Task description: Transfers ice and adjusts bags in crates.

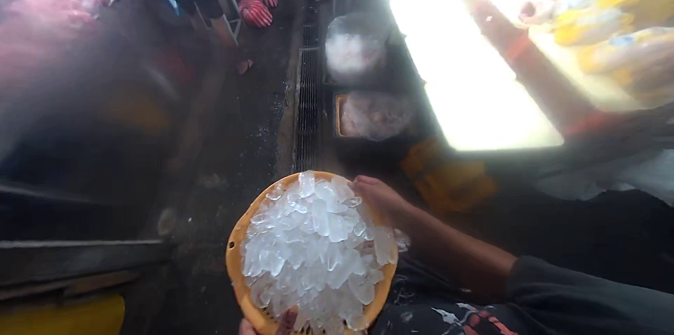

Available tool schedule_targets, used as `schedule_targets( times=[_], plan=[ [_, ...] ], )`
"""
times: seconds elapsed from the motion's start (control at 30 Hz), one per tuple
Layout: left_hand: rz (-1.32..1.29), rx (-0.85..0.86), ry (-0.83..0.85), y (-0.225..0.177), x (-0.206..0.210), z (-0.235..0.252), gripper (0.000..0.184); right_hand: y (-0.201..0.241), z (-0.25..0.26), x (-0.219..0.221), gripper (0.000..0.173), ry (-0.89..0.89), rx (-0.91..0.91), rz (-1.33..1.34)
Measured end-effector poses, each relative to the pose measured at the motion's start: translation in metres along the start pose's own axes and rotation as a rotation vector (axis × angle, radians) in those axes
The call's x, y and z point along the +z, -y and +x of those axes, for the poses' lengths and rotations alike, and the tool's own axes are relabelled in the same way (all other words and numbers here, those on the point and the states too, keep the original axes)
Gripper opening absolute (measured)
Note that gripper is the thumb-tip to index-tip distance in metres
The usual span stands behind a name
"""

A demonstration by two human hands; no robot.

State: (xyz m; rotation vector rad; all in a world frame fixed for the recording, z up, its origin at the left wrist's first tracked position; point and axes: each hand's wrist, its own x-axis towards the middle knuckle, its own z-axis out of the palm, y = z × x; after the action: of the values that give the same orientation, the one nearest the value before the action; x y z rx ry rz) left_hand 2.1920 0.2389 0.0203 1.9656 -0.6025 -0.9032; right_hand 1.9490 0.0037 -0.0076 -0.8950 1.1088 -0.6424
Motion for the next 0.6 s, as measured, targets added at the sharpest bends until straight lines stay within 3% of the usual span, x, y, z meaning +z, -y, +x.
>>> schedule_targets(
  times=[0.2,0.43,0.6],
  plan=[
    [0.066,0.001,0.192,-0.032,0.021,0.124,0.065,0.011,0.057,-0.008,0.020,-0.204,-0.035,0.064],
    [0.209,0.052,0.357,-0.112,0.071,0.327,0.069,0.035,0.209,-0.004,0.026,-0.405,-0.061,0.148],
    [0.265,0.112,0.421,-0.178,0.112,0.452,0.046,0.075,0.288,-0.001,0.030,-0.550,-0.114,0.204]
  ],
)
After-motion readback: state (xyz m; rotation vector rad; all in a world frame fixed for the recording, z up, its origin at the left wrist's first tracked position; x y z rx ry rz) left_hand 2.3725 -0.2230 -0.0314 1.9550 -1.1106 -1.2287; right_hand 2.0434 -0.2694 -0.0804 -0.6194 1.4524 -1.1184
